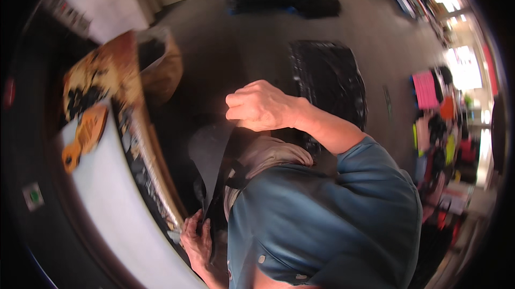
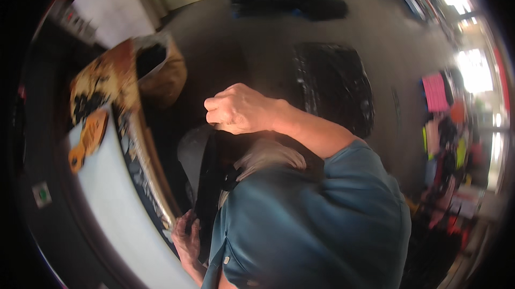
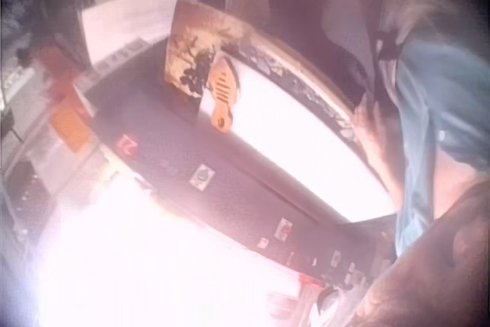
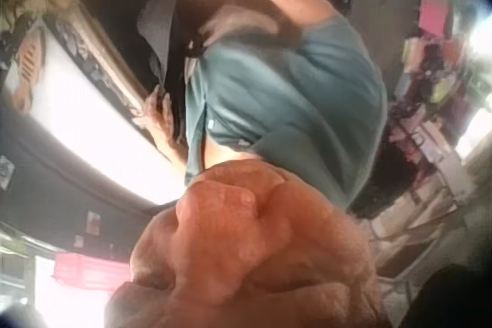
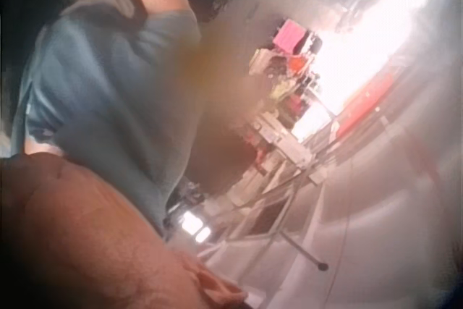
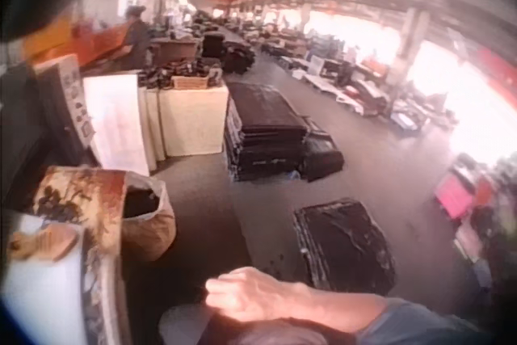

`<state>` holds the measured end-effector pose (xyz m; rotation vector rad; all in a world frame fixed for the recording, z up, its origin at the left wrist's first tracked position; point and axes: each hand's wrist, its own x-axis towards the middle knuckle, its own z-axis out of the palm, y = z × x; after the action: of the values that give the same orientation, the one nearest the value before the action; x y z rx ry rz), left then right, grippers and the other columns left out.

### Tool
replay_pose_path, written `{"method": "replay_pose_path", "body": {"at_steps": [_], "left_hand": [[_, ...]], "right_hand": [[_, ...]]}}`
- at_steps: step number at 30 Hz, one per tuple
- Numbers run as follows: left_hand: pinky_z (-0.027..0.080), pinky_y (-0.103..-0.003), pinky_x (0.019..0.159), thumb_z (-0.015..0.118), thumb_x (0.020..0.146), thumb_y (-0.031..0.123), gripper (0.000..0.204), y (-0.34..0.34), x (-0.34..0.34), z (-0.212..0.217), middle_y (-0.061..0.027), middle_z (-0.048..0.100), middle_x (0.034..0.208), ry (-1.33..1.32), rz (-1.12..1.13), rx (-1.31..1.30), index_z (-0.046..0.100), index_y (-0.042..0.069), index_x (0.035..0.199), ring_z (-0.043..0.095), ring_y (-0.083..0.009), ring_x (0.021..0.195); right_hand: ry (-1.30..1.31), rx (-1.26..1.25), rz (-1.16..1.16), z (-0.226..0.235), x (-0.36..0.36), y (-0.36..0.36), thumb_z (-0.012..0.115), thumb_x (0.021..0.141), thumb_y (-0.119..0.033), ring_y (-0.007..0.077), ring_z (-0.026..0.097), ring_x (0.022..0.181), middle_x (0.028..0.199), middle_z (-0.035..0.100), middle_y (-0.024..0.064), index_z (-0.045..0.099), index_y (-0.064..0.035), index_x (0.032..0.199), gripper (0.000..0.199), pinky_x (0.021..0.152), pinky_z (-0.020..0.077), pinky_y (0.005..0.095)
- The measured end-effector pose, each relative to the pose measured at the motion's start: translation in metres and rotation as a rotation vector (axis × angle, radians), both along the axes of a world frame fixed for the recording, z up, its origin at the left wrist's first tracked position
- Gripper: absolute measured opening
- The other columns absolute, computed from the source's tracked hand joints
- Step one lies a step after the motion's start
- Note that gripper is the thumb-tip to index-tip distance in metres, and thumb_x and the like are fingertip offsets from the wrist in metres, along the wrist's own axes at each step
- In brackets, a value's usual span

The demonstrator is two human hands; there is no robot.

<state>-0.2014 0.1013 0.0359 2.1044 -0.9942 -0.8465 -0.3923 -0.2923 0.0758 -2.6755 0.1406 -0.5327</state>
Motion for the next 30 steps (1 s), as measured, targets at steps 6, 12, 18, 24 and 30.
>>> {"method": "replay_pose_path", "body": {"at_steps": [6,12,18,24,30], "left_hand": [[0.055,-0.036,0.071,0.07,0.104,0.009,0.012,-0.084,-0.003,-0.062,-0.0121,0.076,0.084,-0.086,-0.101,-0.012,0.073,-0.002,0.103,0.071,-0.0216,0.074],[0.056,-0.034,0.072,0.07,0.102,0.007,0.012,-0.221,-0.037,0.004,-0.0099,0.075,0.083,-0.343,-0.221,-0.129,0.076,0.002,0.111,0.071,-0.0204,0.078],[0.058,-0.035,0.073,0.073,0.099,0.006,0.013,-0.333,-0.073,0.01,-0.0127,0.075,0.087,-0.248,-0.649,-0.084,0.074,0.003,0.112,0.073,-0.0245,0.076],[0.053,-0.03,0.064,0.07,0.106,0.01,0.012,-0.422,-0.123,0.076,-0.0059,0.071,0.077,-0.082,-0.964,-0.288,0.076,0.001,0.103,0.066,-0.0136,0.07],[0.05,-0.036,0.061,0.081,0.094,0.008,0.011,-0.487,-0.25,0.107,-0.0093,0.07,0.076,0.036,-1.541,-0.57,0.078,0.002,0.103,0.063,-0.0257,0.063]], "right_hand": [[0.047,0.063,-0.326,-0.04,-0.134,-0.027,0.082,0.082,-0.017,0.0254,0.068,0.078,0.084,0.059,0.0042,0.064,-0.0099,0.078,0.02,0.065,0.057,0.0426],[0.001,0.119,-0.62,-0.012,-0.275,-0.069,0.082,0.086,-0.018,0.029,0.065,0.072,0.084,0.058,0.0071,0.07,-0.0083,0.089,0.016,0.061,0.0526,0.0421],[-0.023,-0.048,-0.915,0.069,-0.4,-0.061,0.087,0.084,-0.016,0.0288,0.065,0.068,0.082,0.064,0.0079,0.076,-0.0046,0.096,0.02,0.059,0.0505,0.0401],[0.161,-0.163,-1.421,0.116,-0.476,0.018,0.085,0.09,-0.023,0.0254,0.061,0.072,0.081,0.063,0.0056,0.079,-0.0053,0.092,0.018,0.065,0.0511,0.0353],[0.245,-0.166,-1.707,0.175,-0.584,0.09,0.078,0.099,-0.012,0.0097,0.049,0.078,0.083,0.053,-0.0014,0.078,0.0029,0.101,0.016,0.072,0.0408,0.0253]]}}
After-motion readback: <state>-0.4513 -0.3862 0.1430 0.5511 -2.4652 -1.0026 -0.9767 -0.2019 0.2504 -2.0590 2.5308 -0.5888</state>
